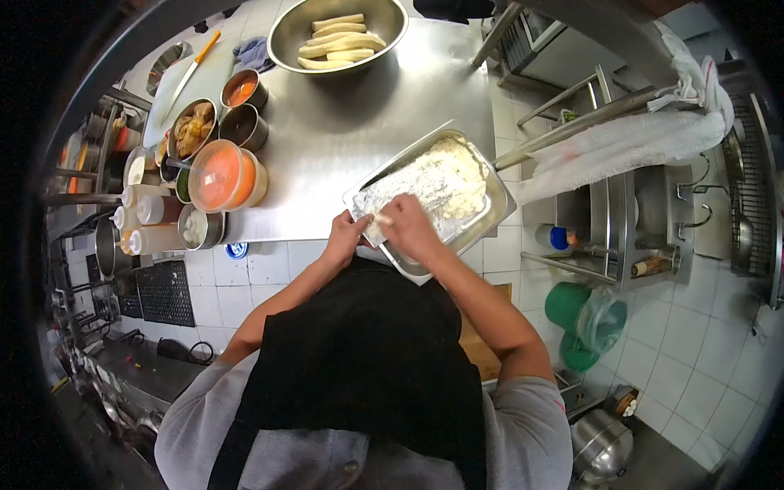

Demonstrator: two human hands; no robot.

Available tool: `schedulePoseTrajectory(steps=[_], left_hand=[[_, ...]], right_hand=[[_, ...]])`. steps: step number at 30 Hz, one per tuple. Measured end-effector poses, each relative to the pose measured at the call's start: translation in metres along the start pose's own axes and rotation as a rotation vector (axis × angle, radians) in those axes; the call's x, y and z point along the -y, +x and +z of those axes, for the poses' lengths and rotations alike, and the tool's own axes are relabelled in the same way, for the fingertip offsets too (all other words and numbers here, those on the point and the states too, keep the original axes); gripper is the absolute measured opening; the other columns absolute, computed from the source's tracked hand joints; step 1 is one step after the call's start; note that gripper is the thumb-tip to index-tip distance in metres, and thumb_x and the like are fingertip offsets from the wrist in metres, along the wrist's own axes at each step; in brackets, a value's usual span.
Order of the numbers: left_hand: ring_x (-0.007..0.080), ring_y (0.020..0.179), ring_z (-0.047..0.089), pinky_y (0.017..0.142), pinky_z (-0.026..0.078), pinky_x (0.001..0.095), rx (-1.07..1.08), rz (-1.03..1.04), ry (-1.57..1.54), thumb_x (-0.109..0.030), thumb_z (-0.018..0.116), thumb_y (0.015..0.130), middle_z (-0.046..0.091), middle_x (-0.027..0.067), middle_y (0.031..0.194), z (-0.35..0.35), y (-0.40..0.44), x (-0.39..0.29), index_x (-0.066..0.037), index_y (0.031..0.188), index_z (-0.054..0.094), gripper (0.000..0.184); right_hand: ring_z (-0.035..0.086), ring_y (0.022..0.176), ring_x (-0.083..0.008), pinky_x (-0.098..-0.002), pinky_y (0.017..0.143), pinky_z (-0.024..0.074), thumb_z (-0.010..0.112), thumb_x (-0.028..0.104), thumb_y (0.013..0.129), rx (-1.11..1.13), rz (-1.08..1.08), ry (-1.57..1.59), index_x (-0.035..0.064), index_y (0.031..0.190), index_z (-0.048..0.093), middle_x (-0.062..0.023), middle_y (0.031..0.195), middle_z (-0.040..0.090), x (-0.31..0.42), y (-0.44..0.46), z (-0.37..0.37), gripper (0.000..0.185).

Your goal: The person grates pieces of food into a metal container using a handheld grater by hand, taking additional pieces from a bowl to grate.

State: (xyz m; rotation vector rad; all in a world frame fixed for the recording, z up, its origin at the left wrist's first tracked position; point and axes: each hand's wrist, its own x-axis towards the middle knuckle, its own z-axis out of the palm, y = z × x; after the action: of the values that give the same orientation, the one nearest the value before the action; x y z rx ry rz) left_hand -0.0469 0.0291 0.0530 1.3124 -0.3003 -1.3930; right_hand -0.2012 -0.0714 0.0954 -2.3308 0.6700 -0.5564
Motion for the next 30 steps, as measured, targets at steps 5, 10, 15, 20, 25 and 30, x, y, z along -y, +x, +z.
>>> schedulePoseTrajectory(steps=[5,10,15,20,25,30], left_hand=[[0.0206,0.067,0.068,0.050,0.059,0.0333,-0.029,-0.014,0.065,-0.011,0.060,0.094,0.068,0.0152,0.092,0.002,0.003,-0.001,0.007,0.114,0.057,0.027],[0.0204,0.068,0.068,0.049,0.059,0.0329,-0.023,-0.015,0.020,-0.011,0.060,0.094,0.068,0.0148,0.092,0.002,0.000,-0.001,0.008,0.114,0.057,0.028],[0.0193,0.069,0.068,0.049,0.059,0.0323,-0.008,0.012,0.032,-0.010,0.060,0.094,0.068,0.0141,0.093,-0.002,0.007,0.010,0.006,0.116,0.057,0.028],[0.0191,0.070,0.068,0.049,0.058,0.0320,-0.009,-0.012,0.006,-0.010,0.060,0.094,0.068,0.0139,0.094,0.000,0.003,0.003,0.008,0.116,0.056,0.028],[0.0223,0.069,0.069,0.051,0.062,0.0360,0.005,0.036,0.000,-0.008,0.060,0.094,0.069,0.0151,0.092,-0.001,0.007,0.008,0.007,0.114,0.057,0.025],[0.0196,0.068,0.068,0.048,0.059,0.0321,-0.002,-0.002,0.004,-0.010,0.060,0.094,0.068,0.0143,0.092,-0.002,0.003,0.006,0.008,0.113,0.057,0.026]], right_hand=[[0.055,0.097,-0.0367,-0.0434,0.088,0.0478,0.073,0.008,0.079,-0.190,0.277,-0.208,0.0025,0.100,0.064,-0.0199,0.100,0.055,-0.069,0.027,-0.044,0.024],[0.055,0.099,-0.0375,-0.0446,0.088,0.0479,0.074,0.011,0.077,-0.057,0.014,-0.085,0.0029,0.098,0.065,-0.0186,0.102,0.056,-0.014,0.008,0.001,0.024],[0.056,0.100,-0.0387,-0.0460,0.087,0.0477,0.074,0.012,0.078,-0.177,0.278,-0.332,0.0021,0.098,0.065,-0.0207,0.097,0.059,-0.078,0.035,-0.043,0.024],[0.057,0.100,-0.0370,-0.0433,0.090,0.0468,0.075,0.009,0.079,-0.016,-0.021,-0.049,0.0024,0.099,0.061,-0.0174,0.101,0.058,-0.015,0.011,0.003,0.025],[0.055,0.099,-0.0383,-0.0448,0.088,0.0471,0.075,0.011,0.078,-0.190,0.129,-0.281,0.0026,0.100,0.065,-0.0184,0.102,0.056,-0.071,0.026,-0.027,0.026],[0.055,0.098,-0.0367,-0.0428,0.086,0.0480,0.075,0.009,0.077,-0.041,-0.060,-0.028,0.0035,0.098,0.064,-0.0174,0.099,0.056,-0.013,0.014,0.005,0.024]])
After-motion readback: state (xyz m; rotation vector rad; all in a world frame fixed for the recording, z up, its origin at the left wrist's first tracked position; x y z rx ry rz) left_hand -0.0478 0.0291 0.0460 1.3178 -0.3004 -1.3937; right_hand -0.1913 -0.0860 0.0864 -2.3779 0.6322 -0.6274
